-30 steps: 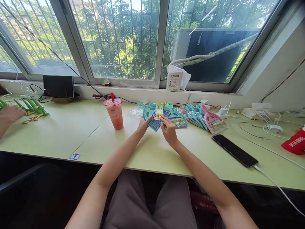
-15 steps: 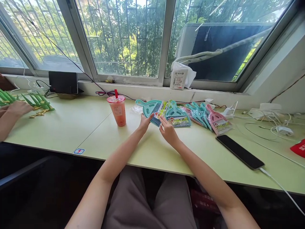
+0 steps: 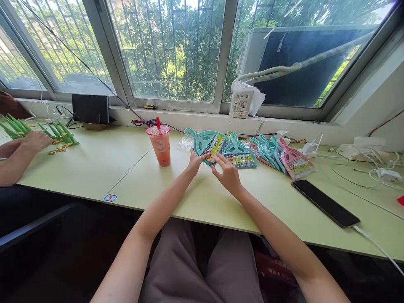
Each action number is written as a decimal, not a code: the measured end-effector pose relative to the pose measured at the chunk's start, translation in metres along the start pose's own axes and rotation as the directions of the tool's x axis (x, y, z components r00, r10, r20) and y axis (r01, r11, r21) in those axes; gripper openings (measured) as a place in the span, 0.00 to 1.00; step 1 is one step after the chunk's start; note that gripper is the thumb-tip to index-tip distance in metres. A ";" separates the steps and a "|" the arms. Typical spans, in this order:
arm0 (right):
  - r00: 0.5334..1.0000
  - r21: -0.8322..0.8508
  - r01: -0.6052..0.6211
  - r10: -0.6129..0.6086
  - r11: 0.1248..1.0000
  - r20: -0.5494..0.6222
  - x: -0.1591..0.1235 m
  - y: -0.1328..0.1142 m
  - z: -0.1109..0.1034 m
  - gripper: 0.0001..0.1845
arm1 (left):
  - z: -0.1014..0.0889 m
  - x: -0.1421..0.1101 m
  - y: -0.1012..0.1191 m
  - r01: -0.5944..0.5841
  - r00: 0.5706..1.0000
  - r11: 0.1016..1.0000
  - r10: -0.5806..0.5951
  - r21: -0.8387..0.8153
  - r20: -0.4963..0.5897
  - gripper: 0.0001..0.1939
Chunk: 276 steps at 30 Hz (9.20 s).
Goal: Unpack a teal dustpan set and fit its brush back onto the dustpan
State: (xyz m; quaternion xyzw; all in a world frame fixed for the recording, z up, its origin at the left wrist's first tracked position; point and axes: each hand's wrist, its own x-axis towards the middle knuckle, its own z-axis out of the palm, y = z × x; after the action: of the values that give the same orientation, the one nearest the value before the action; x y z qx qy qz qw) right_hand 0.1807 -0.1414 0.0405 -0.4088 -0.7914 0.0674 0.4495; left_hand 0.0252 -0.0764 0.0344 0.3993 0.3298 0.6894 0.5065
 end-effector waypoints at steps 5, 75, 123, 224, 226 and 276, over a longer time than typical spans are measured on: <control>0.883 0.400 -0.286 0.402 0.871 -0.244 0.012 0.026 -0.006 0.35 | 0.005 -0.002 0.001 -0.050 0.989 0.998 0.045 0.035 0.138 0.40; 0.698 0.895 -0.371 0.710 0.246 0.093 0.018 0.074 -0.013 0.14 | -0.012 0.001 -0.004 -0.461 0.871 -0.365 -0.014 0.809 0.490 0.14; 0.723 0.903 -0.379 0.673 0.202 0.154 0.020 0.061 -0.013 0.13 | -0.022 -0.003 0.038 -0.421 0.750 -0.152 0.496 0.894 0.437 0.17; 0.553 0.961 -0.145 0.825 0.237 -0.120 0.021 0.060 -0.005 0.19 | 0.039 -0.056 -0.023 0.264 0.722 0.898 -0.426 0.353 0.545 0.31; 0.547 0.964 -0.138 0.829 0.229 -0.119 0.023 0.064 -0.012 0.20 | 0.043 -0.061 -0.024 0.275 0.629 0.862 -0.497 0.427 0.598 0.31; 0.903 0.234 -0.397 0.424 0.887 -0.076 0.027 0.066 -0.045 0.21 | 0.006 -0.007 0.006 0.251 0.949 0.967 -0.255 0.045 0.183 0.22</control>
State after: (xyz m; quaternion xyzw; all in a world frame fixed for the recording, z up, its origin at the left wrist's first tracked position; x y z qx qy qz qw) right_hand 0.2468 -0.0907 0.0527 -0.5199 -0.6453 0.2200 0.5147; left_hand 0.0294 -0.0843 0.0411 0.4223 0.3365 0.5745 0.6152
